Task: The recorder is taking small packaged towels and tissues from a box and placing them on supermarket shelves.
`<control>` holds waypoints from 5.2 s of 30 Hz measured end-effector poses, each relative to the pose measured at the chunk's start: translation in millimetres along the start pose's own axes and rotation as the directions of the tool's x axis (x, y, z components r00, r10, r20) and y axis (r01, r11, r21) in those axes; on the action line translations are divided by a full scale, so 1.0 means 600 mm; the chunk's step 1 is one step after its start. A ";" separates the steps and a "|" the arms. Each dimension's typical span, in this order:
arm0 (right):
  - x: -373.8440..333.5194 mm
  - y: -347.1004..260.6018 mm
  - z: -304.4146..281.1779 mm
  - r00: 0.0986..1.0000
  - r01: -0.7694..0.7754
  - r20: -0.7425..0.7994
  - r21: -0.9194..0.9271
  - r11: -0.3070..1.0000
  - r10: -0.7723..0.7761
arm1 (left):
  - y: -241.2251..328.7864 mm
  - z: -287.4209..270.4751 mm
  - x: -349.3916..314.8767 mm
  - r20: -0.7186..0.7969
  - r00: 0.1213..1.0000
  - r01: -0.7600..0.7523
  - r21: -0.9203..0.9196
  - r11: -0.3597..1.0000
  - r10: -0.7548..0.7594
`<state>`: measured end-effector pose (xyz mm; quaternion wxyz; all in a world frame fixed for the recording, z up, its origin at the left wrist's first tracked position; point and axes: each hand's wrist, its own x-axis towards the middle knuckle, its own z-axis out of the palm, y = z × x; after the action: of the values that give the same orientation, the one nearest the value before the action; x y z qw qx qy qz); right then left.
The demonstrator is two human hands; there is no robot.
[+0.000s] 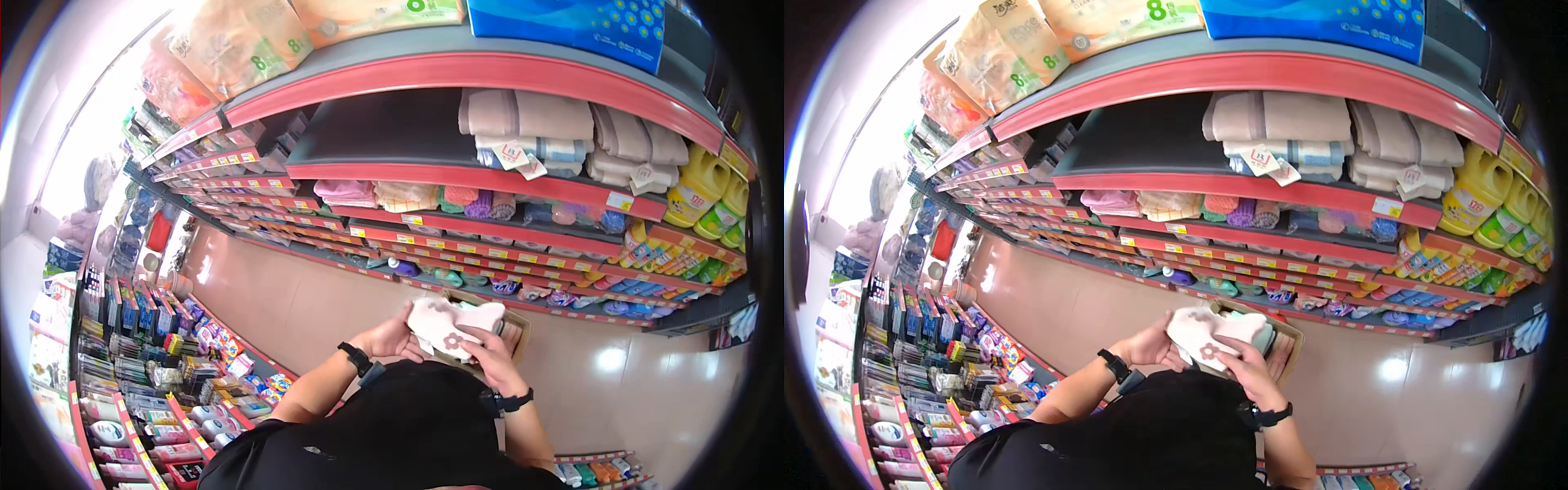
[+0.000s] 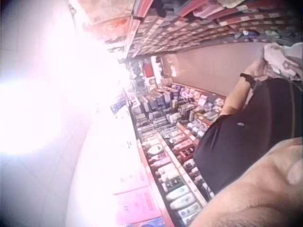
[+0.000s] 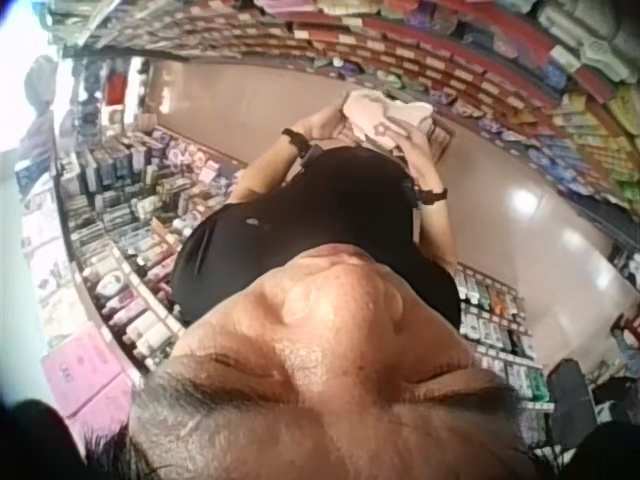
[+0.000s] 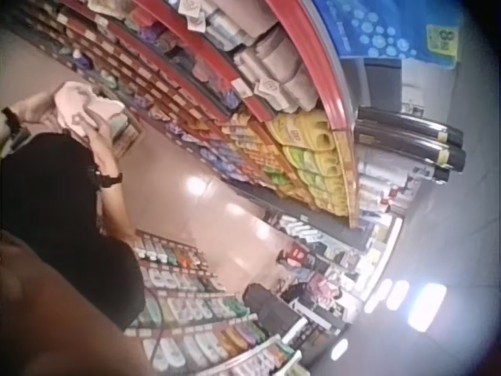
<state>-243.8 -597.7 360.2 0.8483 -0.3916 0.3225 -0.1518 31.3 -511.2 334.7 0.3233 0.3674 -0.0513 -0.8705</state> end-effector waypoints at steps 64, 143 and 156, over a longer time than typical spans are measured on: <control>-0.015 0.029 -0.009 0.998 -0.056 0.070 0.809 0.585 -0.002 | 0.023 0.198 -0.056 -0.381 0.819 -0.398 0.160 0.903 0.429; 0.204 -0.189 0.291 0.819 0.540 -0.153 -0.120 0.833 -0.553 | 0.512 0.084 -0.251 0.386 0.505 -0.615 0.789 0.009 0.772; 0.283 -0.288 0.317 0.676 0.672 -0.302 -0.123 0.731 -0.672 | 0.681 0.156 -0.169 0.645 0.503 -0.366 0.762 -0.534 0.575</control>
<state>8.7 -688.4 511.3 0.6671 -0.4525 0.2920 -0.5148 235.6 -785.1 597.2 0.3216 0.4467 -0.8124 -0.1921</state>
